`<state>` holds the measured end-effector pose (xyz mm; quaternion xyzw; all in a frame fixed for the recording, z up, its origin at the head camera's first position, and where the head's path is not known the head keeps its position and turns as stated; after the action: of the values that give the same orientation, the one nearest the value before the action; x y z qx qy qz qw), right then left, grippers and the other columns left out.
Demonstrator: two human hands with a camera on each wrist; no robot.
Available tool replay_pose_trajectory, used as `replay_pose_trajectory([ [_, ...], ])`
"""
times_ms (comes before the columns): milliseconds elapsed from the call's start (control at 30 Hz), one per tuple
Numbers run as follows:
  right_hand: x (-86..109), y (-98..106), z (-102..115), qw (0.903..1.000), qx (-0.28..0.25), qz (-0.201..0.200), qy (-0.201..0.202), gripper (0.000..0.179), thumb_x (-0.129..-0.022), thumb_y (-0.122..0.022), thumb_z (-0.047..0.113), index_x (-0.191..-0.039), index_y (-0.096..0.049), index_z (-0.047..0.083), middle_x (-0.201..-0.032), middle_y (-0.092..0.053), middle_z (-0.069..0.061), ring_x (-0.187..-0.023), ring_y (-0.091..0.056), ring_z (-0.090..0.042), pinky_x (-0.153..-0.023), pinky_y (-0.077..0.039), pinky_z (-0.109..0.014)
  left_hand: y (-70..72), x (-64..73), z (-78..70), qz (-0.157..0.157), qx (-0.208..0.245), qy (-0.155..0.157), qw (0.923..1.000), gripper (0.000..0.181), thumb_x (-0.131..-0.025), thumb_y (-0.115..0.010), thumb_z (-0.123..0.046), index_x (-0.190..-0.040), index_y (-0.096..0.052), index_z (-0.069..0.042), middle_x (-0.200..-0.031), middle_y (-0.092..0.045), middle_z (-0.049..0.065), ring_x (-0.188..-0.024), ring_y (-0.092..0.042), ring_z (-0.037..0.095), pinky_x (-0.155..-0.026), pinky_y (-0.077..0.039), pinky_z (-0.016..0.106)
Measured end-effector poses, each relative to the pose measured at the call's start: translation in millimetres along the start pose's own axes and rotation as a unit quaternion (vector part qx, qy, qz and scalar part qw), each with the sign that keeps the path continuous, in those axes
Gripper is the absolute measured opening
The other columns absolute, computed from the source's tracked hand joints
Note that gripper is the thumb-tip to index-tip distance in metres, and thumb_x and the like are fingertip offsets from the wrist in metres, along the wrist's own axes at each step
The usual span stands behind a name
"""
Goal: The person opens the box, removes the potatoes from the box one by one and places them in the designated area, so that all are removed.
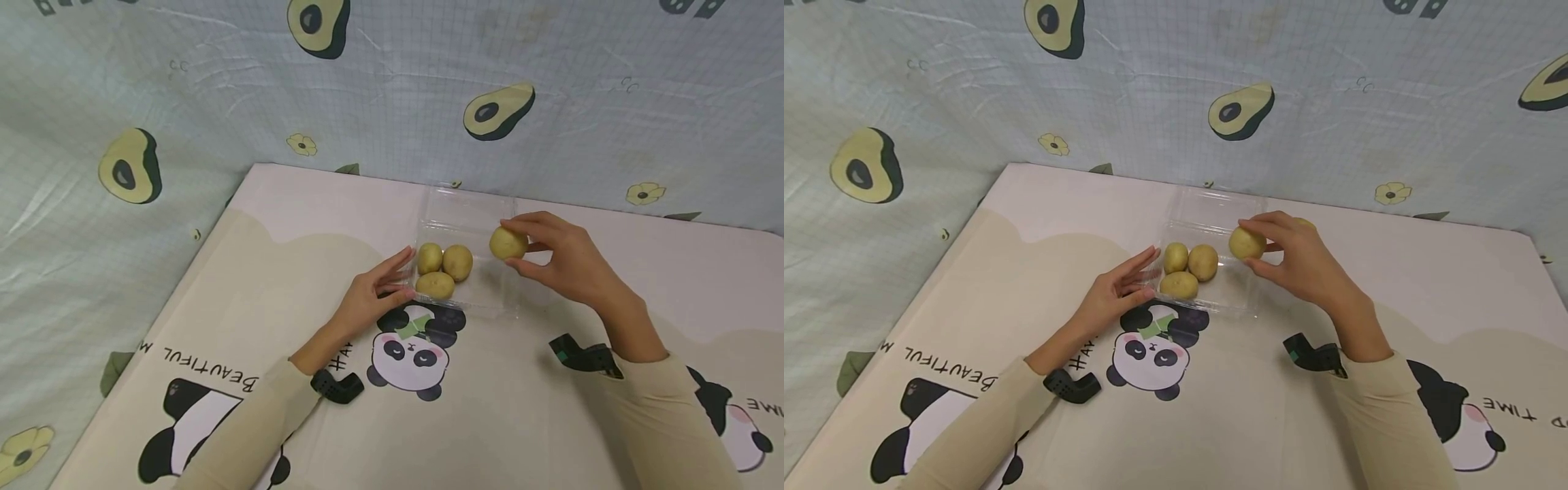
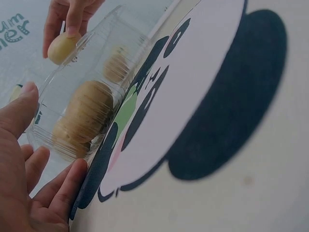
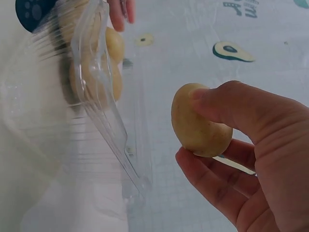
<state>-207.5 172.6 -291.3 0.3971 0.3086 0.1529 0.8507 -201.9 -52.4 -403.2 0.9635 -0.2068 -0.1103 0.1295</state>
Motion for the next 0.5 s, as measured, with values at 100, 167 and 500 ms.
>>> replay_pose_trajectory([
  [100, 1.9, 5.2, -1.3, 0.9999, -0.002, -0.015, 0.005, 0.059, -0.069, -0.082, -0.006, -0.124, -0.062, 0.001, -0.117, -0.06, -0.011, -0.095, -0.062, -0.02, -0.078, -0.047, -0.007, -0.1, 0.3, 0.4, 0.0, -0.005, -0.001, 1.0, 0.068, -0.09, -0.068, -0.016, -0.15, -0.035, -0.021, -0.147, -0.042, -0.002, -0.122, -0.053, 0.019, -0.097, -0.046, 0.028],
  [167, 3.6, 8.2, -2.8, 0.9998, 0.001, -0.022, 0.004, 0.06, -0.068, -0.082, -0.007, -0.124, -0.062, 0.001, -0.116, -0.06, -0.011, -0.094, -0.062, -0.02, -0.079, -0.046, -0.006, -0.1, 0.4, 0.1, -0.001, -0.007, -0.002, 1.0, 0.068, -0.09, -0.068, -0.016, -0.15, -0.035, -0.019, -0.147, -0.042, -0.001, -0.122, -0.053, 0.02, -0.096, -0.047, 0.029],
  [500, 11.3, 24.2, -10.5, 0.9978, 0.008, -0.064, 0.015, 0.062, -0.064, -0.081, -0.014, -0.121, -0.063, -0.002, -0.113, -0.061, -0.011, -0.095, -0.056, -0.001, -0.076, -0.049, -0.008, 0.7, -0.1, -0.7, -0.005, -0.007, -0.002, 1.0, 0.067, -0.09, -0.068, -0.012, -0.149, -0.036, -0.015, -0.146, -0.043, 0.003, -0.122, -0.053, 0.023, -0.097, -0.047, 0.033],
])
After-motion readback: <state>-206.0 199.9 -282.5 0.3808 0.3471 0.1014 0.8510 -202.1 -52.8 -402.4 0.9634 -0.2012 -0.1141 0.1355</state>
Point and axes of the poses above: each hand's wrist, its own x-axis away from the middle knuckle, its own y-axis out of the back of the hand, z = x × y, the point moved 10 cm from there along -x, towards the middle knuckle
